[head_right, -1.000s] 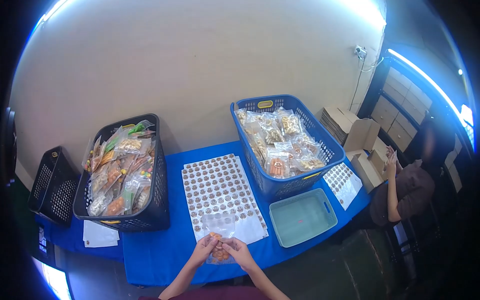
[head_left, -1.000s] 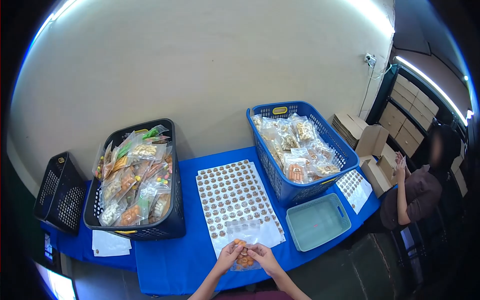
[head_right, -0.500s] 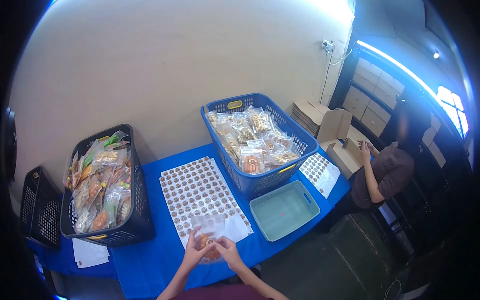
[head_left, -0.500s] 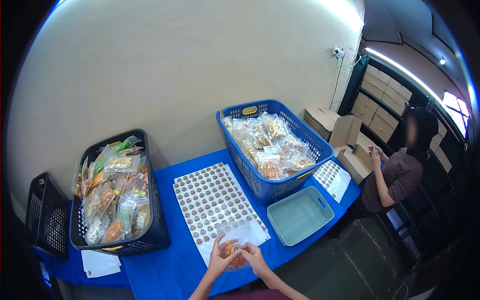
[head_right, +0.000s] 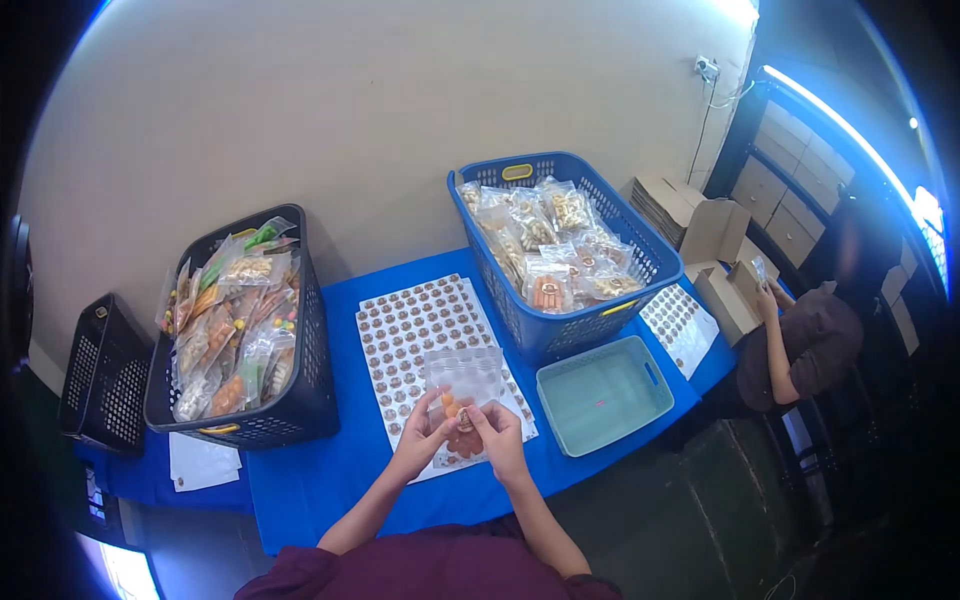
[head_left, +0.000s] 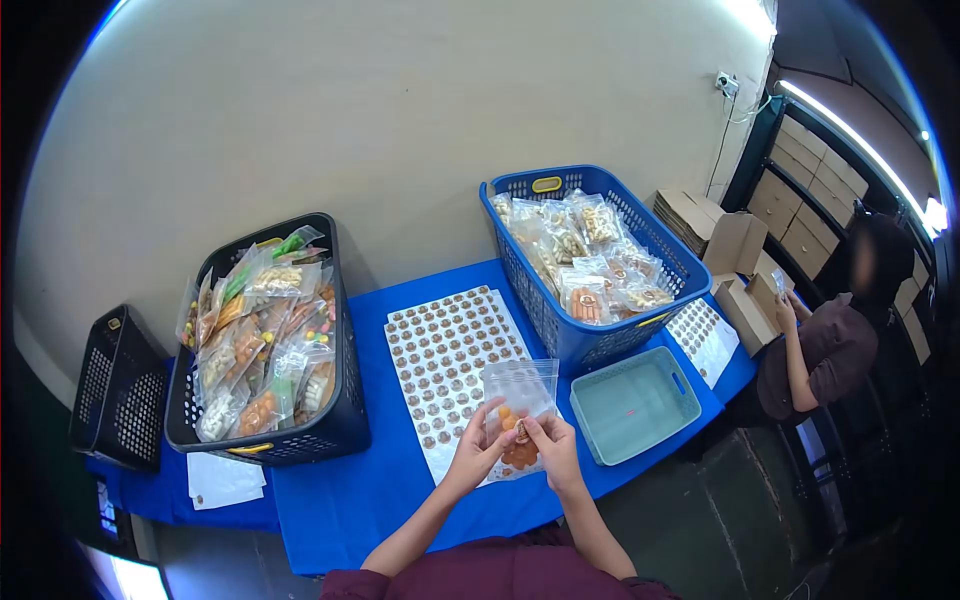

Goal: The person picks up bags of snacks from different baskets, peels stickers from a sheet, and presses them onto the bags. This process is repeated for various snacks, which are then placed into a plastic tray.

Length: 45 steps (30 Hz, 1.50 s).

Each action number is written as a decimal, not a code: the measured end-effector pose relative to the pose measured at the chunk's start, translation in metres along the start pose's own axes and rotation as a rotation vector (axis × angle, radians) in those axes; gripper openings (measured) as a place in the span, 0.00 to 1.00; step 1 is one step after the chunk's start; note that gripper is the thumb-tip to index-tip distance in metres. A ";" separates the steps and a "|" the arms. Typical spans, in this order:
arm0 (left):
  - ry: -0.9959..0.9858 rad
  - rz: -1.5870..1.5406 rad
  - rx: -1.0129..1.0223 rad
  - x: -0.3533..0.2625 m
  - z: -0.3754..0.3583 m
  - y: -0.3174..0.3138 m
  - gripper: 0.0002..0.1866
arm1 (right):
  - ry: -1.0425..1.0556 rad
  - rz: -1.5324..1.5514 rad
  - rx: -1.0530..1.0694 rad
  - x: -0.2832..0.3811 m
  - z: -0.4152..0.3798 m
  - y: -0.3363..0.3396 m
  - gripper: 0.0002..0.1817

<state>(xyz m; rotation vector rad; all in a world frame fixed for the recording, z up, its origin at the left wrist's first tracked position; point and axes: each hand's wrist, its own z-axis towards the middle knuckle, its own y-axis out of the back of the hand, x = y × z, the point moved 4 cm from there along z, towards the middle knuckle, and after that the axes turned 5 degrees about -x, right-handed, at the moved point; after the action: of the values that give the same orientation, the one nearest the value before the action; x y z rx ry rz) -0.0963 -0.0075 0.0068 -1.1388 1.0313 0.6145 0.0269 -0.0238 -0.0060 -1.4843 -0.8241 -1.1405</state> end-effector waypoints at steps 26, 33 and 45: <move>-0.112 0.649 -0.388 -0.004 -0.001 0.024 0.04 | 0.258 -0.664 0.234 0.037 -0.005 0.028 0.22; -0.346 0.843 -0.264 0.018 0.022 -0.044 0.04 | 0.443 -0.864 0.244 0.045 0.013 0.045 0.09; -0.698 0.565 -0.914 -0.002 0.070 -0.030 0.06 | 0.420 -0.739 0.334 0.062 0.021 0.076 0.11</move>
<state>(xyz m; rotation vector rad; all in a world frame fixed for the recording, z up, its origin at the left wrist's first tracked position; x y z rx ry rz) -0.0481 0.0480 0.0262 -1.2243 0.4156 1.9137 0.1211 -0.0240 0.0288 -0.6201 -1.2289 -1.6765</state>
